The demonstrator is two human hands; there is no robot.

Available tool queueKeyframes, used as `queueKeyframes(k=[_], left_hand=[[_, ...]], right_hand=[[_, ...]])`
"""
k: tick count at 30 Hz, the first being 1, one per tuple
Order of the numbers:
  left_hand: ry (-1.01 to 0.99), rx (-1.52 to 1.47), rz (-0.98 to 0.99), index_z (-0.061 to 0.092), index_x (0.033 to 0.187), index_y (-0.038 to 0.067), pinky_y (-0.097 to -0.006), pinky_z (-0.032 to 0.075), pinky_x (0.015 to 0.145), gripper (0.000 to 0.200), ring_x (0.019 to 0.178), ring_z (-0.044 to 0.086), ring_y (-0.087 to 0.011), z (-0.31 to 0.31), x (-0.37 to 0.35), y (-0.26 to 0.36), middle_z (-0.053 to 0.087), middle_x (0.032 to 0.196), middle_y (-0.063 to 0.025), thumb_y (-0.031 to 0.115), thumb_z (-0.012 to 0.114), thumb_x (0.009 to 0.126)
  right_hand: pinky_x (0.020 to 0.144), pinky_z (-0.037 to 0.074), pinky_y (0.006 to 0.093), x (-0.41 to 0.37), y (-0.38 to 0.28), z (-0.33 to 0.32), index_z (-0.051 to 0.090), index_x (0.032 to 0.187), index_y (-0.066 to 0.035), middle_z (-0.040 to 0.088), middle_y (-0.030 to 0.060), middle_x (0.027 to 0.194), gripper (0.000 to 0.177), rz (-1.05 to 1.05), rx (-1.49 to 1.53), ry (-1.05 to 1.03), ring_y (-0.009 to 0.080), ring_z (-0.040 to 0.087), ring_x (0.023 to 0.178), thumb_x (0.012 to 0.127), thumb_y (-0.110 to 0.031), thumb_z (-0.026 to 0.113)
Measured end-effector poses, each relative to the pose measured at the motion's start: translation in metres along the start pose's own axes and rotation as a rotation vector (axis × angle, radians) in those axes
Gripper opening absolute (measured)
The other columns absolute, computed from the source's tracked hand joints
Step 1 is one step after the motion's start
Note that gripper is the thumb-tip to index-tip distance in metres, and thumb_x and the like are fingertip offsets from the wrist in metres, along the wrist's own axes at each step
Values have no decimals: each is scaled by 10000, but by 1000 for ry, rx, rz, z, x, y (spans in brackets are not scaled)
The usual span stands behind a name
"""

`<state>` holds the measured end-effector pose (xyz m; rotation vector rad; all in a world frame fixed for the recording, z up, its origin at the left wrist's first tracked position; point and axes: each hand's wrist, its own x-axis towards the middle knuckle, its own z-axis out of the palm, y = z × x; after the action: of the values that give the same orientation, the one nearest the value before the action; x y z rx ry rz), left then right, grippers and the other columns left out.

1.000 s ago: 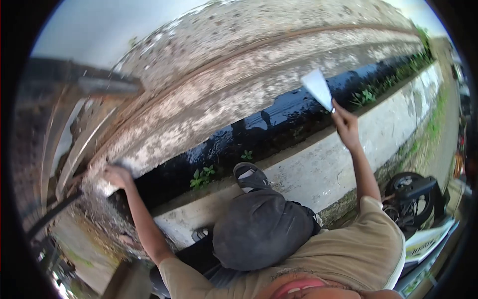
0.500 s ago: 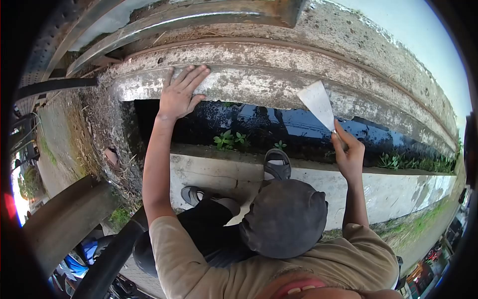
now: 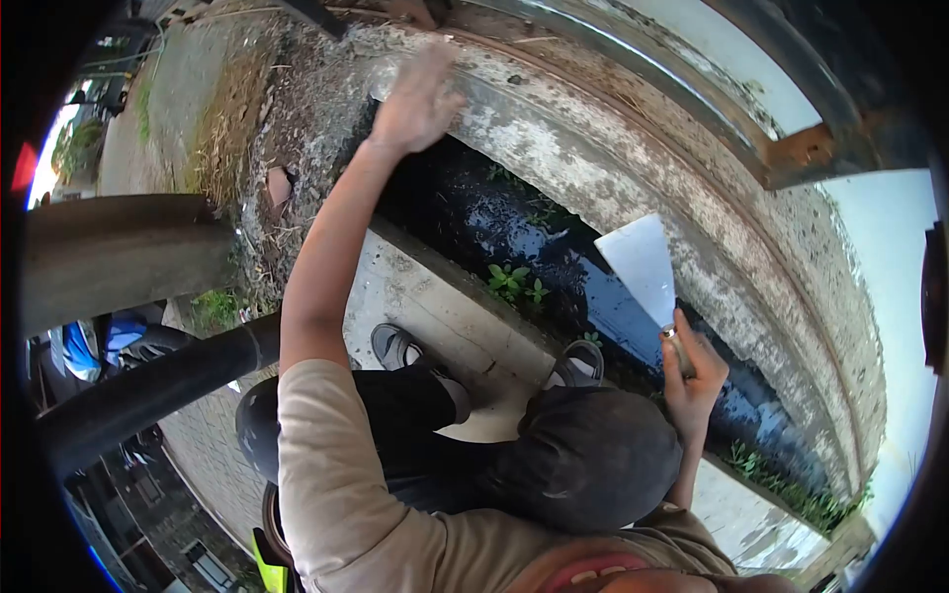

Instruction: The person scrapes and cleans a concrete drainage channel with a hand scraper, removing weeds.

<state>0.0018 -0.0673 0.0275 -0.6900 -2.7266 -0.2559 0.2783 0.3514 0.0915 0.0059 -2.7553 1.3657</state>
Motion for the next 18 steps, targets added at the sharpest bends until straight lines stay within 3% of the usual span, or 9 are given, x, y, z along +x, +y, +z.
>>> queueKeyframes(k=[2,4,6,8,10,11,14,16,18], left_hand=[[-234,-2,217,181,1531,168,-498,145,1188,712,1458,176,-298,17,-7,7,147,1595,-87,575,341,969],[-288,432,3,225,1518,121,-502,152,1181,689,1453,184,-322,16,-16,-18,131,1597,-114,529,342,975],[-309,359,-295,202,1528,181,-556,126,1175,700,1453,178,-332,18,-21,-34,123,1602,-73,595,286,970],[-82,191,-771,261,1500,95,-547,147,1170,682,1443,189,-377,32,-26,-67,187,1579,-147,543,288,985],[306,57,-414,273,1467,-10,-516,148,1171,726,1444,189,-378,17,-17,-28,226,1550,-215,510,363,969],[233,32,-277,300,1448,-22,-520,147,1167,695,1442,199,-380,12,-10,1,233,1536,-252,424,480,947],[-52,-78,369,249,1513,237,-591,105,1157,805,1469,130,-269,47,11,48,154,1596,-16,744,181,892],[-28,26,319,267,1493,357,-589,93,1162,700,1473,116,-238,36,2,53,152,1594,35,726,168,906],[-136,166,0,281,1467,435,-579,74,1169,599,1471,134,-224,29,-6,28,164,1592,54,690,191,932]], right_hand=[[626,475,284,3,-9,4,660,1185,-16,650,144,790,391,-28,11,-30,196,612,646,795,-10,686],[638,481,282,8,-12,0,660,1182,-8,660,146,804,383,-42,-15,-43,193,623,664,799,-10,680],[650,486,280,10,-8,-5,660,1179,-1,669,148,818,376,-52,-44,-57,190,635,681,804,-9,674],[690,498,274,10,-2,-11,652,1178,24,688,148,855,365,-9,-38,-44,175,659,736,815,-7,657],[729,504,276,6,2,-8,644,1180,44,699,153,883,363,59,-5,-68,164,668,782,819,10,642],[738,504,276,6,3,-5,643,1180,47,700,156,880,364,73,2,-60,164,668,784,817,18,635],[761,504,277,9,-5,5,642,1183,47,703,161,876,372,87,20,-70,168,672,800,812,41,622],[760,503,277,12,-9,10,637,1190,48,704,159,874,379,71,14,-56,166,671,802,812,41,618],[749,503,279,13,-11,9,634,1196,47,705,160,876,382,38,-40,-71,167,668,791,814,35,618]])
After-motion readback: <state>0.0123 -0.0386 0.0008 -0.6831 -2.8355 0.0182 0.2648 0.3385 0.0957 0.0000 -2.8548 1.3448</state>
